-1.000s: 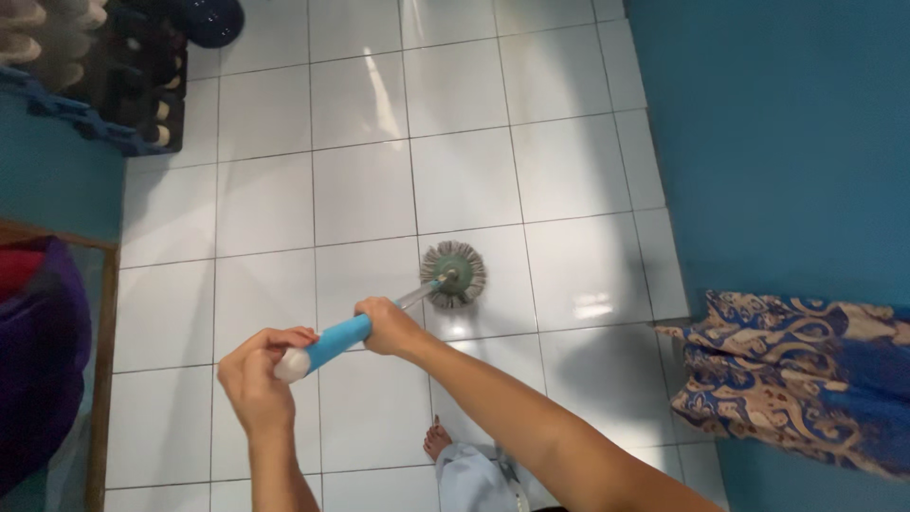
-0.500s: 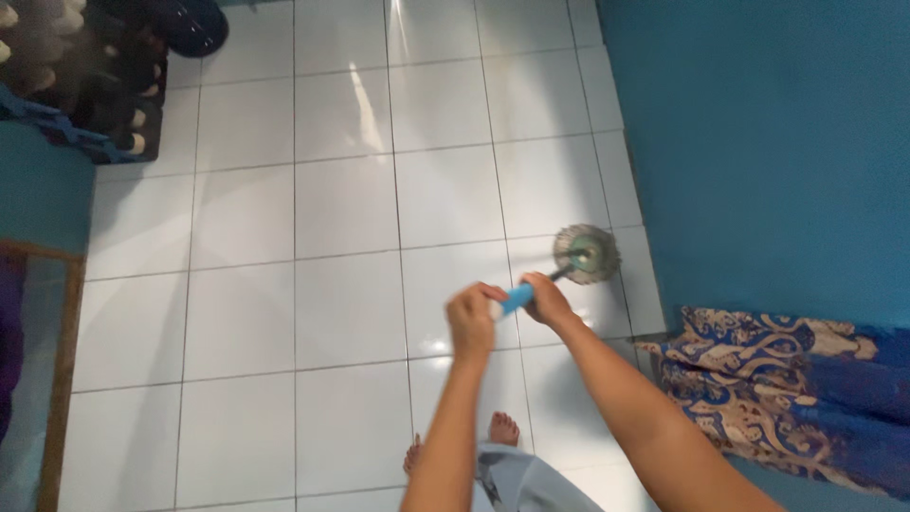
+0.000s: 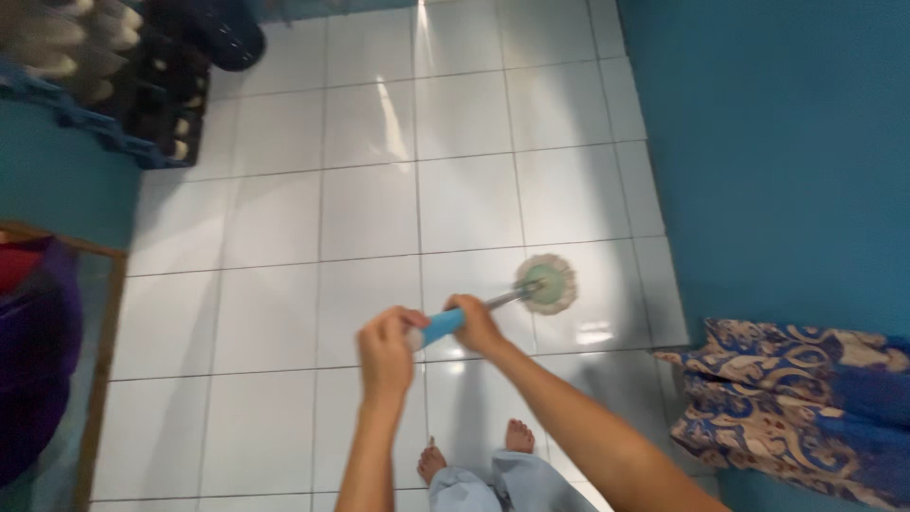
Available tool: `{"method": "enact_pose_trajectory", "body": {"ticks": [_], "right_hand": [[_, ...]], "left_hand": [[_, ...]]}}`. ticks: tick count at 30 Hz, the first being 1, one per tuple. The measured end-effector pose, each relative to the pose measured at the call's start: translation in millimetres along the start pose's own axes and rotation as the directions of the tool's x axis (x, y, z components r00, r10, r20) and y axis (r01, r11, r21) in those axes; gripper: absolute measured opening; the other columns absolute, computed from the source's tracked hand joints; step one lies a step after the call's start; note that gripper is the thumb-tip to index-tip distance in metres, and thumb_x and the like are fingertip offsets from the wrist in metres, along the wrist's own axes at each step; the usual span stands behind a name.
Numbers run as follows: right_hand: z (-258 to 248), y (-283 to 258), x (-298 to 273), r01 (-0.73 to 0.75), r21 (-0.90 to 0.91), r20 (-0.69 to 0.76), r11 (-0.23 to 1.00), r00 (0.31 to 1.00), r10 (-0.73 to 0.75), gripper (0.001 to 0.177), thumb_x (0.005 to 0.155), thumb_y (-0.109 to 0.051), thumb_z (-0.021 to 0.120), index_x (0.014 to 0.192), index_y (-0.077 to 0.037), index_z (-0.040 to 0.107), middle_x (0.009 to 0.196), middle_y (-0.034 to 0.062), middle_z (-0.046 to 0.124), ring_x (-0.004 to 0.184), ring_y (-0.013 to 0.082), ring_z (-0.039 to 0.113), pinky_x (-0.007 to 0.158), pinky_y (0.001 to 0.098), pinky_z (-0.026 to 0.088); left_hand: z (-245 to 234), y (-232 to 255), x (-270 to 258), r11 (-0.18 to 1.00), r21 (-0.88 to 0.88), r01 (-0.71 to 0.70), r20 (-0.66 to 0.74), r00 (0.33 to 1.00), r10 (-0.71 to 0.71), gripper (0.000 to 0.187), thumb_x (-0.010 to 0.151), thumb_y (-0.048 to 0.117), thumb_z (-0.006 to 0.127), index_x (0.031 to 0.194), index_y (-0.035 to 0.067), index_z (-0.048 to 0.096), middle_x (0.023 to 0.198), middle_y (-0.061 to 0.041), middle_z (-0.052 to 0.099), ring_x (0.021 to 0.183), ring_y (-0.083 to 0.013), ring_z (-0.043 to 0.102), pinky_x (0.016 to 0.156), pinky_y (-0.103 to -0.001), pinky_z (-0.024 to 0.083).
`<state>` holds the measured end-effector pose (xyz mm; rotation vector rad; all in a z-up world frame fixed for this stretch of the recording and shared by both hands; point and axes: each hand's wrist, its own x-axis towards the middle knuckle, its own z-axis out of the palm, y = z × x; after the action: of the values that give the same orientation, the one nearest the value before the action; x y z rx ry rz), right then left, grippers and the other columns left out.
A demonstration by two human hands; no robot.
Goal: The person mops a white tiled floor using a blue-handled mop. They move the mop back and forth across the floor, covering different sections of the room.
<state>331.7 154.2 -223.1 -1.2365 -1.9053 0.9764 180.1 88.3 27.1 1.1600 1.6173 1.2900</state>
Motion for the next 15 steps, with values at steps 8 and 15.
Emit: {"method": "enact_pose_trajectory", "body": {"ticks": [8, 15], "right_hand": [[62.7, -125.2, 18.4, 0.051, 0.066, 0.238, 0.997, 0.969, -0.065, 0.011, 0.077, -0.006, 0.069, 0.087, -0.008, 0.064, 0.092, 0.0190, 0.069, 0.093, 0.0395, 0.067, 0.079, 0.0437, 0.055], [47.6, -110.4, 13.0, -0.015, 0.005, 0.319, 1.000, 0.948, 0.013, 0.023, 0.071, -0.009, 0.071, 0.094, -0.009, 0.066, 0.096, 0.0192, 0.069, 0.096, 0.0417, 0.066, 0.080, 0.0475, 0.053]], "left_hand": [[-63.9, 94.1, -30.1, 0.899, 0.429, 0.083, -0.184, 0.983, -0.003, 0.037, 0.083, 0.017, 0.043, 0.074, -0.001, 0.074, 0.066, -0.015, 0.070, 0.059, -0.0274, 0.061, 0.060, -0.039, 0.049], [-83.7, 44.9, -19.6, 0.982, 0.187, 0.035, -0.198, 0.980, 0.003, 0.037, 0.083, 0.015, 0.044, 0.071, -0.003, 0.074, 0.068, -0.014, 0.073, 0.064, -0.0227, 0.066, 0.063, -0.036, 0.050]]}}
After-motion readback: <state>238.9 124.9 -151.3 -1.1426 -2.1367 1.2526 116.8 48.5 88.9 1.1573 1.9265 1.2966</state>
